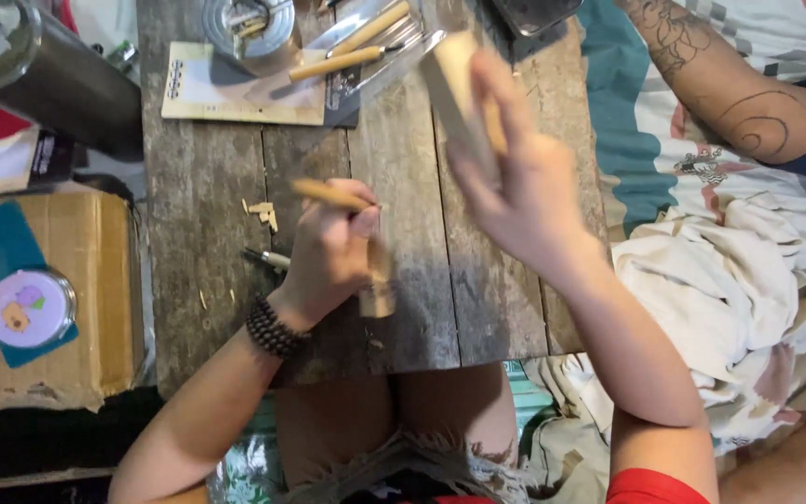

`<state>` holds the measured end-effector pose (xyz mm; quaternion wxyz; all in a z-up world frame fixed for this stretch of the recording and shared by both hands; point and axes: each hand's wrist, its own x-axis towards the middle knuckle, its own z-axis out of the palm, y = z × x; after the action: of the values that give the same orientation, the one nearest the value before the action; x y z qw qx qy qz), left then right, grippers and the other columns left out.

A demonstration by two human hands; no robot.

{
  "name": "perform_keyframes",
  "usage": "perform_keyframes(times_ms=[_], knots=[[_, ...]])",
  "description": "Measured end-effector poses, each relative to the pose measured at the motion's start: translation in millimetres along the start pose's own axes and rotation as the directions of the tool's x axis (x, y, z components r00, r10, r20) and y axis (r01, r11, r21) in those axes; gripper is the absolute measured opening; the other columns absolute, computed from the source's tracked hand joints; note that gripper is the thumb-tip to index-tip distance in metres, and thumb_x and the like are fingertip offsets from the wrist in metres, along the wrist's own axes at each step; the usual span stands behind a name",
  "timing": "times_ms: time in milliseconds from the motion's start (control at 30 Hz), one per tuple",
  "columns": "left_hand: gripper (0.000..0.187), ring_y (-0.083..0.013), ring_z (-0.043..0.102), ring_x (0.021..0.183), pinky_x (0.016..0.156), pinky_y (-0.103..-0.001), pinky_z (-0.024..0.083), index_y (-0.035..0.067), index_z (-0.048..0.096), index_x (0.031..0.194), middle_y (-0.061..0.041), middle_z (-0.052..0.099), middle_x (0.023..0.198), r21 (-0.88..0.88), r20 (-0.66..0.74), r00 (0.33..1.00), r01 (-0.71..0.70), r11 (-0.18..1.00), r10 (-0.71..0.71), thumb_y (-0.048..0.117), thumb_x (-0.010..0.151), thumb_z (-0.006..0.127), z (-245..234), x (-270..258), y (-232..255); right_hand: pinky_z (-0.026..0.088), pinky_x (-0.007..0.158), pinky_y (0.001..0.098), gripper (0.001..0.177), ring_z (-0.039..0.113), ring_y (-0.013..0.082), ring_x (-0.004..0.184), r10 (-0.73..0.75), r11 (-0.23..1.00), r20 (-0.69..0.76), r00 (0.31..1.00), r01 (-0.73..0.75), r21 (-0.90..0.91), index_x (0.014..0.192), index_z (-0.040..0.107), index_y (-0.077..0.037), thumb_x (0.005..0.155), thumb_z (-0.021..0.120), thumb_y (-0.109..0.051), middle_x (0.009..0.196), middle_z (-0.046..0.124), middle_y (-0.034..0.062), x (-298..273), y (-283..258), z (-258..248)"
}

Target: Carving, sanding, and assembling small wooden blocks to create a handcrafted object.

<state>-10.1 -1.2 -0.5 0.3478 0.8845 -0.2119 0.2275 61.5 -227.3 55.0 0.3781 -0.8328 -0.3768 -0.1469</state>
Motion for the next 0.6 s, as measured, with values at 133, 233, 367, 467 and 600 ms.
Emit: perform_keyframes(times_ms=[133,233,367,467,600], knots=[[0.014,-0.0169,0.051,0.076,0.077,-0.031,0.045,0.002,0.056,0.111,-0.007,0.057,0.091,-0.611,-0.012,0.955,0.227,0.758,-0.296,0.011,0.102,0.051,-15,6,12,0.055,0.064,0.0425,0.065,0.068,0.0331,0.080,0.069,0.957,0.042,0.997,-0.054,-0.287,0.152,0.039,-0.007,0.096,0.071,-0.018,0.096,0.071,0.0165,-10,32,48],[0.026,-0.0178,0.057,0.079,0.084,-0.032,0.049,0.000,0.056,0.110,-0.009,0.056,0.079,-0.836,0.084,0.905,0.292,0.464,-0.418,0.025,0.107,0.050,-15,1,11,0.053,0.072,0.0424,0.057,0.067,0.0348,0.094,-0.035,0.929,0.025,0.999,0.042,-0.369,0.142,0.059,-0.006,0.090,0.075,-0.025,0.110,0.072,0.0135,-17,35,62],[0.030,-0.0146,0.061,0.076,0.080,-0.026,0.051,-0.004,0.054,0.108,-0.010,0.056,0.077,-0.944,0.131,0.871,0.255,0.209,-0.473,0.026,0.105,0.055,-5,1,3,0.040,0.090,0.0409,0.060,0.052,0.0306,0.116,0.052,0.938,0.107,0.993,-0.012,-0.346,0.149,0.053,-0.010,0.094,0.071,-0.028,0.133,0.065,0.0088,-18,35,65],[0.031,-0.0170,0.064,0.075,0.079,-0.028,0.053,-0.006,0.054,0.107,-0.014,0.059,0.076,-0.964,0.142,0.870,0.230,0.135,-0.473,0.024,0.103,0.058,-4,0,1,0.030,0.104,0.0483,0.051,0.044,0.0381,0.129,-0.056,0.946,0.001,0.998,0.054,-0.320,0.142,0.060,-0.005,0.100,0.071,-0.033,0.140,0.057,0.0150,-16,27,58],[0.030,-0.0215,0.066,0.078,0.082,-0.033,0.055,-0.008,0.053,0.110,-0.019,0.061,0.077,-0.977,0.136,0.881,0.194,0.085,-0.452,0.021,0.103,0.056,-6,-4,-5,0.040,0.105,0.0491,0.055,0.060,0.0352,0.109,-0.121,0.985,-0.051,0.991,0.126,0.121,0.139,0.061,-0.003,0.098,0.052,-0.038,0.116,0.068,0.0156,-27,1,63]])
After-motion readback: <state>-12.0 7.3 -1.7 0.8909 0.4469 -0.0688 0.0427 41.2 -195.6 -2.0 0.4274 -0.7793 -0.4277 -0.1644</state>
